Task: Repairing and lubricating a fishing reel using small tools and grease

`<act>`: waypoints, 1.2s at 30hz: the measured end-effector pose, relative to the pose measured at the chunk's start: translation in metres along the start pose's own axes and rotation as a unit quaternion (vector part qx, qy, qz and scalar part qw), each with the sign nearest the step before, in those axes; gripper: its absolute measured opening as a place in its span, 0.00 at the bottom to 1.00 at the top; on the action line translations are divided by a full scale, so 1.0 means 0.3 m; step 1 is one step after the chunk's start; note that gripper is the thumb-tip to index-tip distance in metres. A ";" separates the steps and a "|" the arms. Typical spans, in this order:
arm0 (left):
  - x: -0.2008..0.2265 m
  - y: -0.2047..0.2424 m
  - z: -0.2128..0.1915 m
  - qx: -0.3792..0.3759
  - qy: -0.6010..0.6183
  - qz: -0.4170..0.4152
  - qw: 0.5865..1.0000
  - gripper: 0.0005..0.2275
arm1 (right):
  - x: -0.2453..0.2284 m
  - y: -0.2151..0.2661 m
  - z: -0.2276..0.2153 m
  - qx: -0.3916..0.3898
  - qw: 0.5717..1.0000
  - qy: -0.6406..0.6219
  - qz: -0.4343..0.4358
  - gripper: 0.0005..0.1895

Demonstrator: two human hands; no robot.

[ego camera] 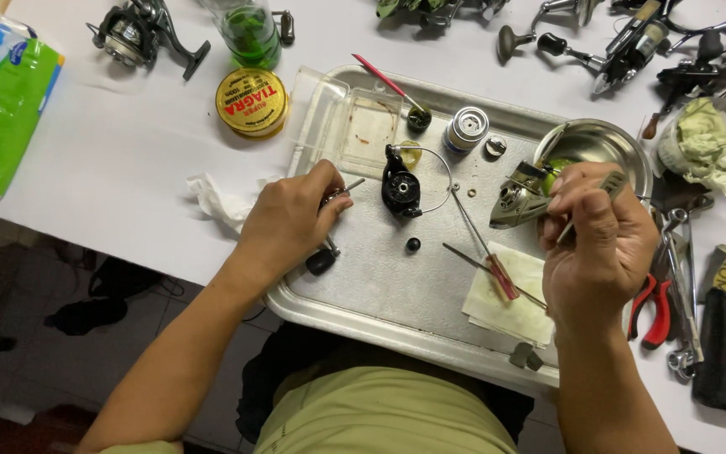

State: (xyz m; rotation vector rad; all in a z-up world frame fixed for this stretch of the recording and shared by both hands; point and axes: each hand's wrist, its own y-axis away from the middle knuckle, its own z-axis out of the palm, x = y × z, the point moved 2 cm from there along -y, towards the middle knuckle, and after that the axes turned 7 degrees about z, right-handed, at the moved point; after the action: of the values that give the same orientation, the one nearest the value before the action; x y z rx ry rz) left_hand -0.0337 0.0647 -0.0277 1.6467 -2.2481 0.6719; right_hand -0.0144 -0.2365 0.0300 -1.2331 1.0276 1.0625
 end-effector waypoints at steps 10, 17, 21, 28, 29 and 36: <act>0.178 0.017 -0.012 0.063 -0.026 0.089 0.994 0.15 | -0.003 -0.004 -0.008 0.006 1.000 0.019 -0.010 0.19; 0.280 0.008 0.094 0.014 -0.093 0.067 0.993 0.23 | -0.001 0.003 0.002 0.003 1.000 0.011 -0.006 0.22; 0.281 0.012 0.119 0.035 -0.147 0.046 0.988 0.22 | -0.005 0.006 -0.004 0.006 1.000 0.016 -0.006 0.22; 0.286 0.011 0.170 0.040 -0.150 0.049 0.987 0.20 | 0.007 0.008 -0.009 -0.001 1.000 0.003 0.000 0.20; 0.283 0.014 0.183 0.050 -0.151 0.056 0.986 0.17 | 0.002 0.010 -0.002 0.000 1.000 0.001 0.002 0.20; 0.227 0.018 0.085 0.057 -0.159 0.015 0.986 0.09 | 0.014 0.009 -0.019 -0.006 1.000 0.007 0.007 0.20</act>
State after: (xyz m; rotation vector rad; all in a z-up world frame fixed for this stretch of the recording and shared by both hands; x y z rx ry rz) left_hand -0.0591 -0.0031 -0.0180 1.8944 -2.4973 0.5903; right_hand -0.0162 -0.2418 0.0249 -1.2460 1.0433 1.0745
